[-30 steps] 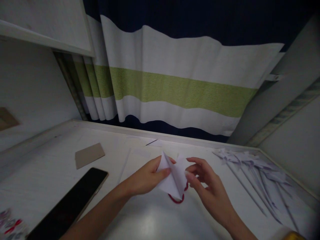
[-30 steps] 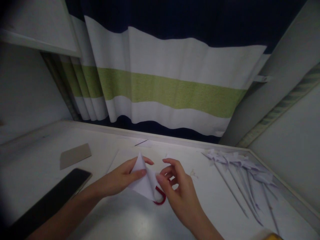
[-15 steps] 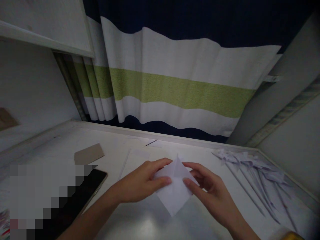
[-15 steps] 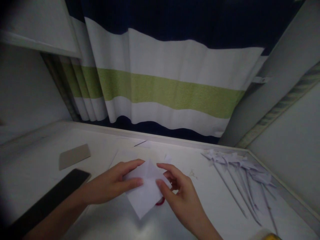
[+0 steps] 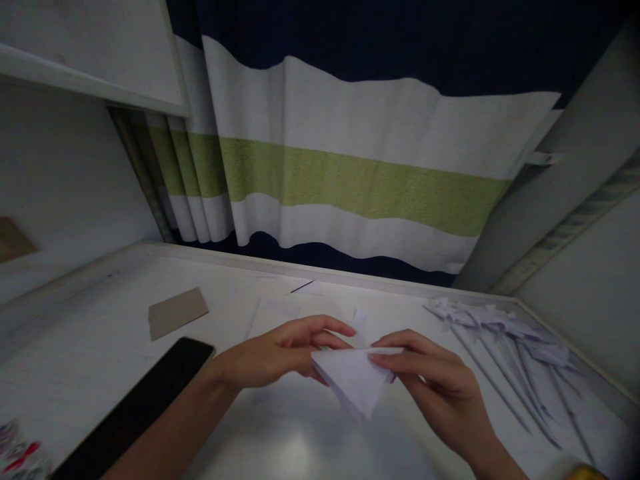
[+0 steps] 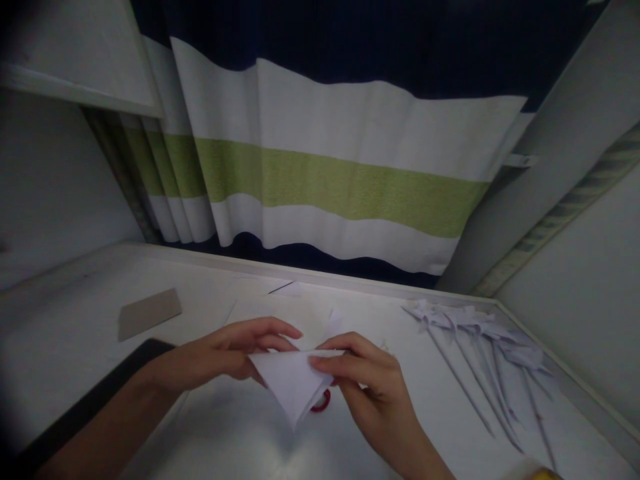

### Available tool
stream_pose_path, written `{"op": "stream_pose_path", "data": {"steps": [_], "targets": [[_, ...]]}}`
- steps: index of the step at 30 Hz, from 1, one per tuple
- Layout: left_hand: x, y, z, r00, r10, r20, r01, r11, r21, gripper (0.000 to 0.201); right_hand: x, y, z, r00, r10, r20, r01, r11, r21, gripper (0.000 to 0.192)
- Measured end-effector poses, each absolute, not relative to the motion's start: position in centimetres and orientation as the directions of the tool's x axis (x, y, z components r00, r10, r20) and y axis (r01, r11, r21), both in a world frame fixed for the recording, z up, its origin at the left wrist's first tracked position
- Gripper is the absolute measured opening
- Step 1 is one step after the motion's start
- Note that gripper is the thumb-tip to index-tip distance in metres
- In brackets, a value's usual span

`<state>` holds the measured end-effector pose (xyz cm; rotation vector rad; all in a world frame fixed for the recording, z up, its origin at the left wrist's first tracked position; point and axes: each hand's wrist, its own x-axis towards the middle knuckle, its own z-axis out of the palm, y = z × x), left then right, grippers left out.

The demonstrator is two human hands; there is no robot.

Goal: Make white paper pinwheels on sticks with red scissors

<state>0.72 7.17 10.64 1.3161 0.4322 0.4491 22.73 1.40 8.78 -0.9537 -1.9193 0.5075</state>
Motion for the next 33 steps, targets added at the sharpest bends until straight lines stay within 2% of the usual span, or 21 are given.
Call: {"op": "stream_pose_path", "data": {"steps": [2, 8, 12, 16, 19, 21, 24, 28, 33], "targets": [[0.9, 7.1, 10.5, 0.835, 0.547, -0.062, -0.064, 0.209, 0.976, 0.04, 22.7, 1.3, 8.7, -0.298, 0.771, 0.563, 0.451, 0.634, -0.629, 0.038], [1.9, 6.8, 9.4, 0.742, 0.661, -0.11, 0.1, 0.053, 0.994, 0.02, 22.2, 0.8, 8.8, -0.353, 0.775, 0.524, 0.49, 0.63, -0.602, 0.038], [2.2, 6.8, 9.1, 0.72, 0.679, -0.139, 0.139, 0.055, 0.989, 0.02, 22.1, 0.7, 9.3, -0.341, 0.826, 0.448, 0.496, 0.563, -0.661, 0.031], [2.3, 6.7, 9.1, 0.719, 0.685, -0.119, 0.123, 0.043, 0.992, 0.018, 21.6, 0.9, 9.2, -0.163, 0.914, 0.371, 0.449, 0.403, -0.797, 0.014], [2.5, 6.5, 9.0, 0.703, 0.702, -0.113, 0.108, 0.051, 0.993, 0.016, 20.9, 1.2, 8.6, -0.014, 0.968, 0.249, 0.353, 0.238, -0.905, 0.027], [2.6, 6.4, 8.9, 0.699, 0.705, -0.118, 0.1, 0.067, 0.993, 0.016, 20.6, 1.3, 8.2, 0.051, 0.977, 0.206, 0.285, 0.183, -0.941, 0.03], [2.6, 6.3, 8.8, 0.71, 0.696, -0.111, 0.08, 0.077, 0.994, 0.017, 20.4, 1.4, 7.9, 0.104, 0.979, 0.178, 0.194, 0.155, -0.969, 0.03], [2.6, 6.4, 8.7, 0.716, 0.693, -0.086, 0.068, 0.054, 0.996, 0.017, 20.4, 1.5, 7.9, 0.085, 0.982, 0.171, 0.091, 0.163, -0.982, 0.036], [2.6, 6.4, 8.6, 0.724, 0.687, -0.055, 0.079, -0.003, 0.997, 0.02, 20.3, 1.4, 8.0, 0.071, 0.98, 0.186, 0.128, 0.176, -0.976, 0.036]]}}
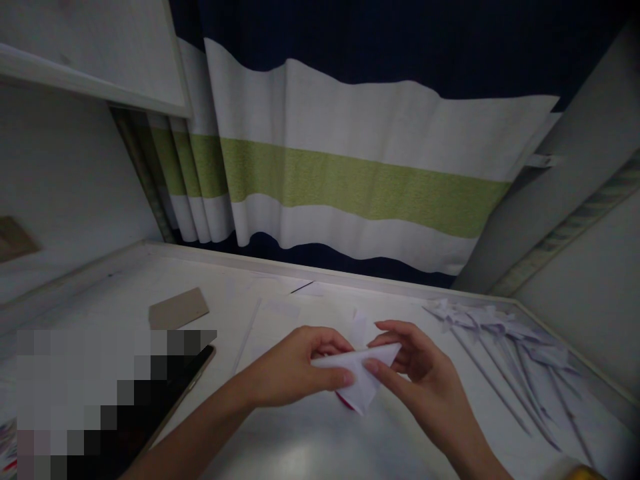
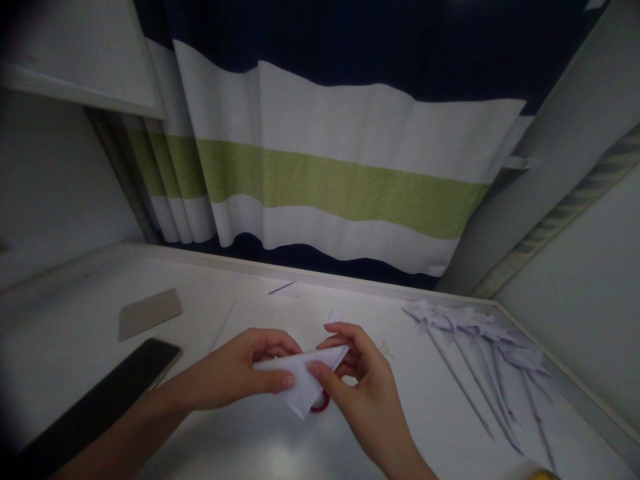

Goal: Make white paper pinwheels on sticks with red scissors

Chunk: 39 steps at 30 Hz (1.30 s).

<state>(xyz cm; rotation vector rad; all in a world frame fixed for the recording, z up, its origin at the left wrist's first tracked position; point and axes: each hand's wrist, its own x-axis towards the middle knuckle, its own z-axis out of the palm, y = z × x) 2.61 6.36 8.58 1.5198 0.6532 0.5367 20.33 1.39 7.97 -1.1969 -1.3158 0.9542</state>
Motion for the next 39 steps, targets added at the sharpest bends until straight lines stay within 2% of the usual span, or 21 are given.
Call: {"op": "stream_pose_path", "data": {"steps": [7, 10, 12, 15, 18, 20, 22, 25, 28, 31, 34, 36, 37, 39], "targets": [[2.6, 6.2, 9.2, 0.77, 0.633, -0.086, 0.062, 0.06, 0.996, 0.026, 20.6, 1.3, 7.8, 0.049, 0.974, 0.222, 0.164, 0.212, -0.963, 0.032], [2.4, 6.1, 9.3, 0.794, 0.604, -0.075, 0.054, 0.054, 0.997, 0.047, 20.8, 1.4, 7.7, 0.054, 0.964, 0.261, 0.197, 0.246, -0.949, 0.031], [2.4, 6.0, 9.1, 0.801, 0.595, -0.065, 0.04, 0.054, 0.998, 0.053, 20.9, 1.5, 7.6, 0.05, 0.961, 0.273, 0.204, 0.258, -0.944, 0.03], [2.7, 6.1, 8.8, 0.798, 0.602, -0.037, -0.037, 0.11, 0.993, 0.04, 20.9, 1.7, 7.4, 0.057, 0.959, 0.277, 0.148, 0.266, -0.952, 0.033], [3.1, 6.3, 8.5, 0.756, 0.654, -0.034, -0.104, 0.171, 0.98, 0.033, 20.7, 1.9, 7.2, 0.108, 0.962, 0.252, 0.097, 0.243, -0.965, 0.052], [3.3, 6.3, 8.4, 0.73, 0.683, -0.036, -0.128, 0.188, 0.974, 0.035, 20.4, 1.9, 7.3, 0.149, 0.958, 0.244, 0.13, 0.226, -0.965, 0.061], [3.4, 6.2, 8.5, 0.743, 0.669, -0.013, -0.166, 0.203, 0.965, 0.041, 20.1, 1.7, 7.3, 0.19, 0.937, 0.292, 0.226, 0.247, -0.942, 0.058], [3.6, 5.9, 8.7, 0.805, 0.581, 0.115, -0.249, 0.155, 0.956, 0.05, 19.9, 1.3, 7.2, 0.246, 0.846, 0.473, 0.5, 0.307, -0.81, 0.057], [3.6, 5.7, 8.9, 0.807, 0.566, 0.165, -0.267, 0.102, 0.958, 0.043, 20.0, 0.9, 6.5, 0.177, 0.698, 0.694, 0.8, 0.309, -0.515, 0.063], [3.6, 5.7, 8.7, 0.78, 0.614, 0.12, -0.274, 0.162, 0.948, 0.037, 20.6, 0.7, 6.0, -0.143, 0.584, 0.799, 0.903, 0.407, -0.136, 0.058], [3.6, 5.8, 8.3, 0.769, 0.634, 0.078, -0.279, 0.223, 0.934, 0.037, 20.9, 0.8, 6.1, -0.451, 0.456, 0.768, 0.819, 0.554, 0.152, 0.051], [3.6, 5.9, 8.1, 0.739, 0.673, 0.026, -0.253, 0.242, 0.937, 0.031, 20.9, 0.9, 6.6, -0.517, 0.43, 0.74, 0.784, 0.586, 0.207, 0.044], [3.7, 6.0, 8.1, 0.719, 0.695, 0.004, -0.245, 0.247, 0.937, 0.028, 20.8, 1.0, 6.8, -0.521, 0.449, 0.726, 0.776, 0.604, 0.183, 0.04], [3.6, 6.2, 8.0, 0.689, 0.725, -0.004, -0.246, 0.239, 0.939, 0.024, 20.6, 0.9, 7.3, -0.501, 0.511, 0.698, 0.743, 0.668, 0.044, 0.037]]}}
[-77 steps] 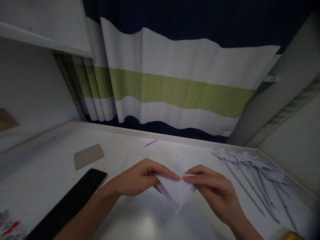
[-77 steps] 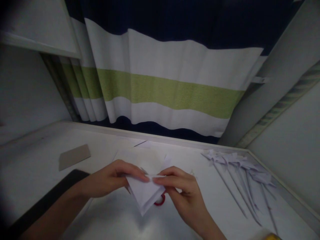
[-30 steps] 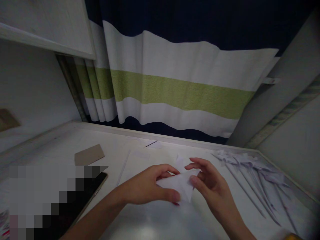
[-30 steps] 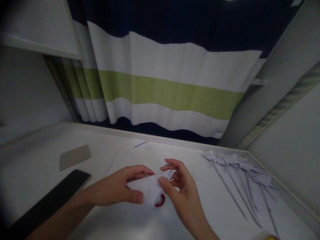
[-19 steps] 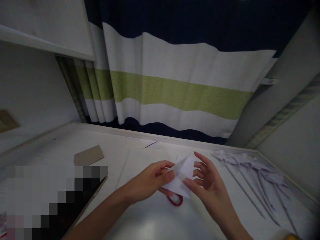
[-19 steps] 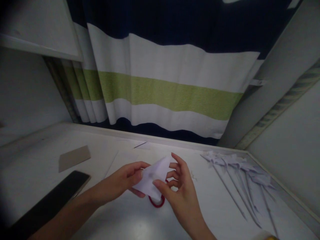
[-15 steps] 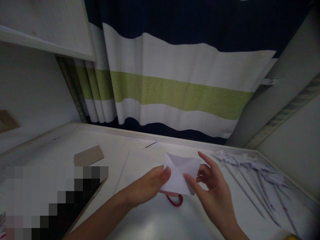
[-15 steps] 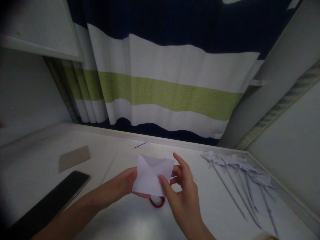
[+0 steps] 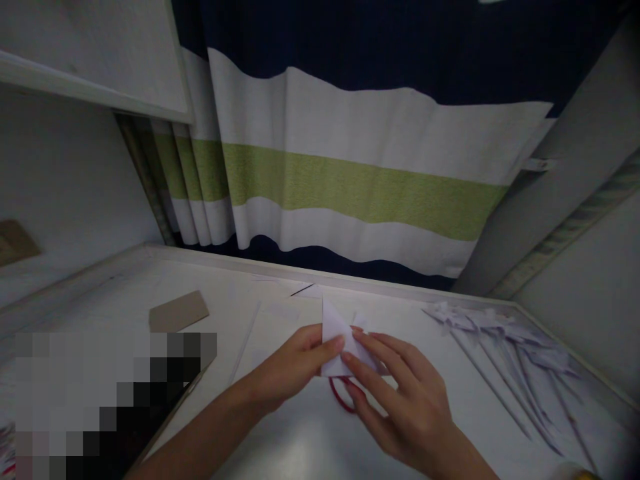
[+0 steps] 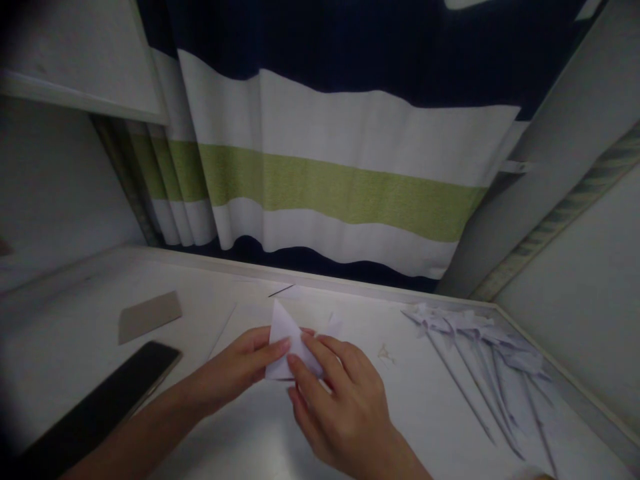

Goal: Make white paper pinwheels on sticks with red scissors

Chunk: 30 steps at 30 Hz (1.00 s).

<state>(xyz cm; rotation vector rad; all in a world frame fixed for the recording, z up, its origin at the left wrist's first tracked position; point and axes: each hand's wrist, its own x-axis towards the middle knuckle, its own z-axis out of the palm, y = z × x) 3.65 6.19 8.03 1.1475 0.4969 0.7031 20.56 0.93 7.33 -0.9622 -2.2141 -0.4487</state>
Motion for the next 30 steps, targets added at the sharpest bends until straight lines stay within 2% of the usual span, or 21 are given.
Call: {"op": "stream_pose_path", "data": {"steps": [2, 4, 7, 9, 11, 13, 18, 22, 25, 28, 30], "targets": [[3.5, 6.2, 8.1, 0.679, 0.734, -0.01, -0.215, 0.211, 0.954, 0.024, 20.4, 0.8, 7.7, -0.423, 0.595, 0.684, 0.682, 0.706, -0.192, 0.034], [3.3, 6.0, 8.3, 0.704, 0.71, -0.03, -0.132, 0.172, 0.976, 0.026, 20.3, 0.8, 8.0, -0.276, 0.725, 0.631, 0.614, 0.638, -0.465, 0.027], [3.0, 5.4, 8.6, 0.725, 0.686, -0.064, 0.041, 0.049, 0.998, 0.026, 20.1, 0.9, 8.1, -0.104, 0.937, 0.332, 0.474, 0.341, -0.812, 0.01], [2.9, 5.1, 8.9, 0.704, 0.708, -0.058, 0.155, -0.073, 0.985, 0.023, 20.1, 1.2, 8.0, -0.103, 0.986, 0.128, 0.328, 0.155, -0.932, 0.005], [2.9, 4.9, 9.1, 0.704, 0.708, -0.053, 0.224, -0.151, 0.963, 0.021, 20.0, 1.5, 7.9, -0.133, 0.99, 0.038, 0.174, 0.061, -0.983, 0.006], [2.8, 4.9, 9.3, 0.74, 0.669, -0.071, 0.241, -0.165, 0.956, 0.02, 20.0, 1.6, 7.8, -0.143, 0.989, 0.023, 0.067, 0.033, -0.997, 0.009], [2.5, 5.2, 9.4, 0.798, 0.598, -0.077, 0.205, -0.149, 0.967, 0.021, 20.3, 1.6, 7.8, -0.115, 0.992, 0.05, -0.049, 0.044, -0.998, 0.009], [2.2, 5.7, 9.2, 0.831, 0.548, -0.093, 0.11, 0.003, 0.994, 0.02, 20.8, 1.6, 8.1, -0.15, 0.981, 0.127, -0.061, 0.119, -0.991, 0.004], [2.1, 6.0, 9.3, 0.859, 0.503, -0.092, 0.03, 0.131, 0.991, 0.029, 21.1, 1.7, 8.4, -0.137, 0.965, 0.224, -0.025, 0.222, -0.975, 0.012], [2.3, 6.0, 9.2, 0.869, 0.489, -0.071, -0.011, 0.164, 0.986, 0.041, 21.3, 1.6, 8.6, -0.122, 0.954, 0.273, 0.06, 0.282, -0.958, 0.015], [2.5, 5.8, 9.1, 0.859, 0.507, -0.071, -0.006, 0.147, 0.989, 0.036, 21.3, 1.5, 8.7, -0.152, 0.95, 0.272, 0.094, 0.288, -0.953, 0.016]]}}
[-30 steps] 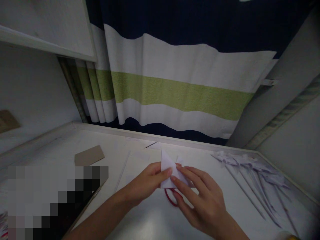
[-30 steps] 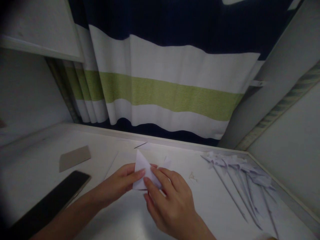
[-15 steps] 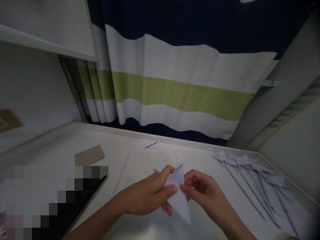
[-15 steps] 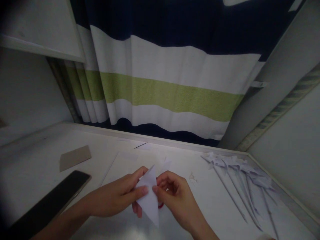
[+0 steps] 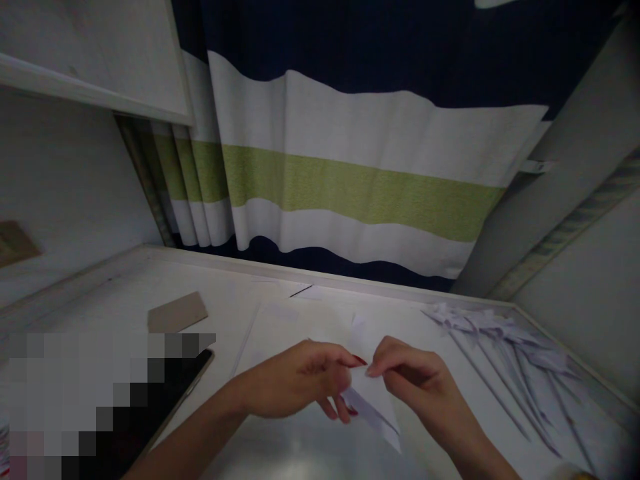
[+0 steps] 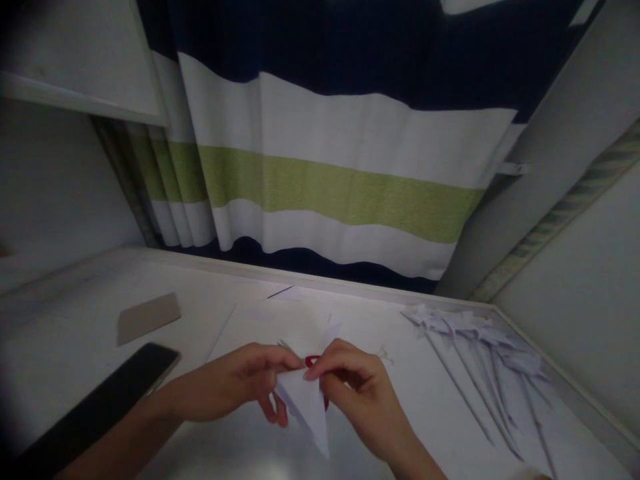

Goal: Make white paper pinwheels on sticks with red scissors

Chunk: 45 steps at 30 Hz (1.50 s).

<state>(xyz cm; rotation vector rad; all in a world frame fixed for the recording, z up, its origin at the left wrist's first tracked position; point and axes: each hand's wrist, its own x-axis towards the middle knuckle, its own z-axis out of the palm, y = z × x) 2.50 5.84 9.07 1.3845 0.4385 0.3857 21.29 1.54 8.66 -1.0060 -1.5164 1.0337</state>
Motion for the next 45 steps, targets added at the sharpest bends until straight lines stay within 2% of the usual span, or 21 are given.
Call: {"op": "stream_pose_path", "data": {"steps": [4, 9, 12, 16, 22, 29, 33, 40, 45], "targets": [[3.0, 5.4, 9.0, 0.826, 0.561, -0.05, 0.015, 0.067, 0.998, 0.019, 21.1, 1.3, 8.8, -0.229, 0.943, 0.239, 0.082, 0.264, -0.961, 0.015], [3.1, 5.3, 9.3, 0.671, 0.74, 0.044, 0.089, -0.139, 0.986, 0.013, 20.8, 0.8, 8.9, -0.122, 0.983, 0.136, 0.048, 0.143, -0.989, 0.031], [2.9, 5.3, 9.6, 0.613, 0.786, 0.087, 0.129, -0.208, 0.97, 0.013, 20.6, 0.7, 8.8, -0.094, 0.992, 0.079, 0.147, 0.092, -0.985, 0.022], [2.8, 5.2, 10.0, 0.601, 0.794, 0.093, 0.171, -0.241, 0.955, 0.016, 20.3, 0.8, 9.0, -0.046, 0.997, 0.069, 0.243, 0.078, -0.967, 0.005], [3.0, 5.0, 10.1, 0.625, 0.765, 0.154, 0.098, -0.273, 0.957, 0.017, 20.3, 0.6, 9.0, -0.057, 0.991, 0.124, 0.275, 0.135, -0.952, 0.009], [3.0, 5.2, 9.7, 0.542, 0.827, 0.15, 0.066, -0.22, 0.973, 0.01, 20.5, 0.9, 8.5, 0.01, 0.998, 0.065, 0.235, 0.061, -0.97, 0.009], [3.0, 5.3, 9.6, 0.53, 0.835, 0.145, 0.029, -0.189, 0.982, 0.009, 20.3, 0.7, 8.8, 0.043, 0.997, 0.057, 0.15, 0.05, -0.987, 0.008], [3.1, 5.5, 9.6, 0.53, 0.833, 0.158, 0.031, -0.205, 0.978, 0.008, 20.3, 0.6, 9.2, 0.028, 0.998, 0.047, 0.109, 0.044, -0.993, 0.005], [3.0, 5.5, 9.7, 0.519, 0.843, 0.138, 0.06, -0.197, 0.978, 0.01, 20.5, 1.0, 8.6, -0.003, 1.0, 0.016, 0.021, 0.016, -1.0, 0.006]]}}
